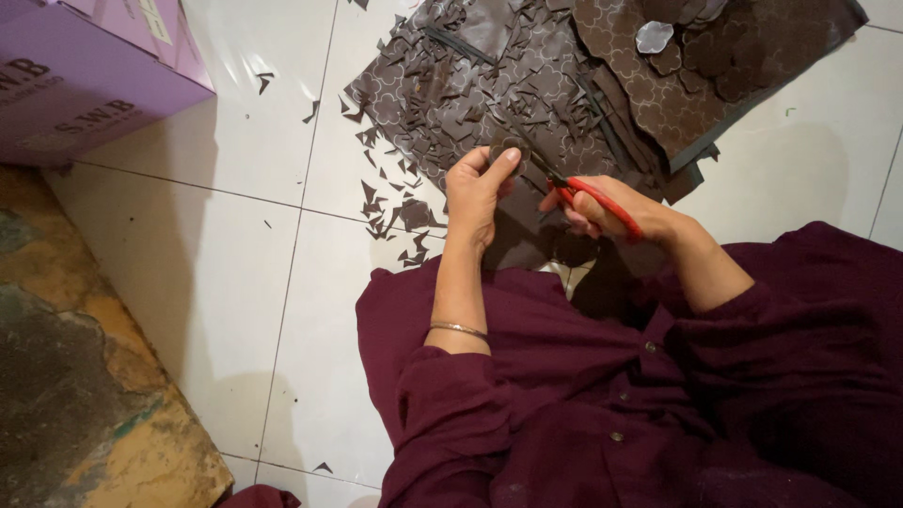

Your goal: The person sits on the floor and uses red-handled scissors to cut flower-shaped pieces from a dark brown patterned fabric. They hold the fabric with the left hand and cut with the right, repeatedly trimming shapes and placing finished pieces aside.

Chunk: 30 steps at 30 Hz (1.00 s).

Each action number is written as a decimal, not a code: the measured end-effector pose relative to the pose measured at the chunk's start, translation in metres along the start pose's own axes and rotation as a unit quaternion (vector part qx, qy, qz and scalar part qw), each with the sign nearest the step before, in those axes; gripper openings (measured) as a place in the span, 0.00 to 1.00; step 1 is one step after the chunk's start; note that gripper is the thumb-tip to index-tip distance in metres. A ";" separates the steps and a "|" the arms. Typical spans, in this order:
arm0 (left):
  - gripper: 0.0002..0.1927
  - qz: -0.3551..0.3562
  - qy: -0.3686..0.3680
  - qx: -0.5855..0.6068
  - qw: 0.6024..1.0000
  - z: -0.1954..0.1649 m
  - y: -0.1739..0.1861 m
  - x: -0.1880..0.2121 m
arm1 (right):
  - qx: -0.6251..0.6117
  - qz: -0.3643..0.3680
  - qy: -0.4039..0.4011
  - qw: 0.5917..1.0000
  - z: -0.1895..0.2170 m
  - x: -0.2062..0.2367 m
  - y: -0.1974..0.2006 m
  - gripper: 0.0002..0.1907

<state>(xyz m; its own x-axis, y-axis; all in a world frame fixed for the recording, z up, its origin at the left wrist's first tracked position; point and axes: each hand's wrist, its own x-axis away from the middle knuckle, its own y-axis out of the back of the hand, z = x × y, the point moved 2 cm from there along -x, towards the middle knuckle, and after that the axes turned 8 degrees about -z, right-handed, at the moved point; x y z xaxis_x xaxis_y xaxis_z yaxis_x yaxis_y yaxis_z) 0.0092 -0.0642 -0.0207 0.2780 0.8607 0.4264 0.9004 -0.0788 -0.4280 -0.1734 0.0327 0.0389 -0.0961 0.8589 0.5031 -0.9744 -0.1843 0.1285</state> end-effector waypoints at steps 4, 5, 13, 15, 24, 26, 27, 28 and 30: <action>0.07 -0.006 -0.009 -0.012 1.000 -0.001 0.001 0.001 | 0.004 0.009 0.048 0.999 0.007 0.006 0.001 0.48; 0.07 -0.008 -0.009 -0.014 1.000 -0.001 0.001 0.000 | 0.008 0.009 0.049 0.999 0.007 0.007 0.001 0.48; 0.08 -0.011 -0.019 -0.004 1.000 0.000 0.002 -0.001 | 0.011 0.010 0.022 1.000 0.003 0.005 0.002 0.45; 0.08 -0.010 -0.020 -0.002 1.000 0.001 0.003 -0.001 | -0.009 0.022 0.030 0.999 0.002 0.005 0.001 0.44; 0.07 -0.007 -0.029 0.012 0.999 0.001 0.002 -0.002 | -0.032 0.012 0.017 0.999 -0.001 0.007 0.000 0.40; 0.07 -0.013 -0.025 -0.002 1.000 0.000 0.002 -0.001 | -0.020 0.003 0.022 1.000 -0.003 0.007 0.000 0.40; 0.07 -0.016 -0.024 -0.010 1.000 -0.001 0.001 0.000 | -0.017 0.000 0.029 0.999 -0.004 0.006 0.001 0.40; 0.07 -0.014 -0.008 0.010 1.000 -0.002 0.001 0.000 | -0.013 -0.003 0.037 0.999 -0.004 0.005 0.002 0.39; 0.08 -0.013 0.024 0.050 0.998 -0.003 -0.001 0.000 | -0.040 -0.015 0.030 0.999 -0.007 0.004 0.004 0.37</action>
<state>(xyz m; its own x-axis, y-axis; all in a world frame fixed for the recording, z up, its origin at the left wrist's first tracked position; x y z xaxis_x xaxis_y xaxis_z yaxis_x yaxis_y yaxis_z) 0.0090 -0.0655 -0.0179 0.2736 0.8368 0.4743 0.8702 -0.0052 -0.4926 -0.1792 0.0386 0.0348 -0.0772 0.8912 0.4470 -0.9899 -0.1220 0.0722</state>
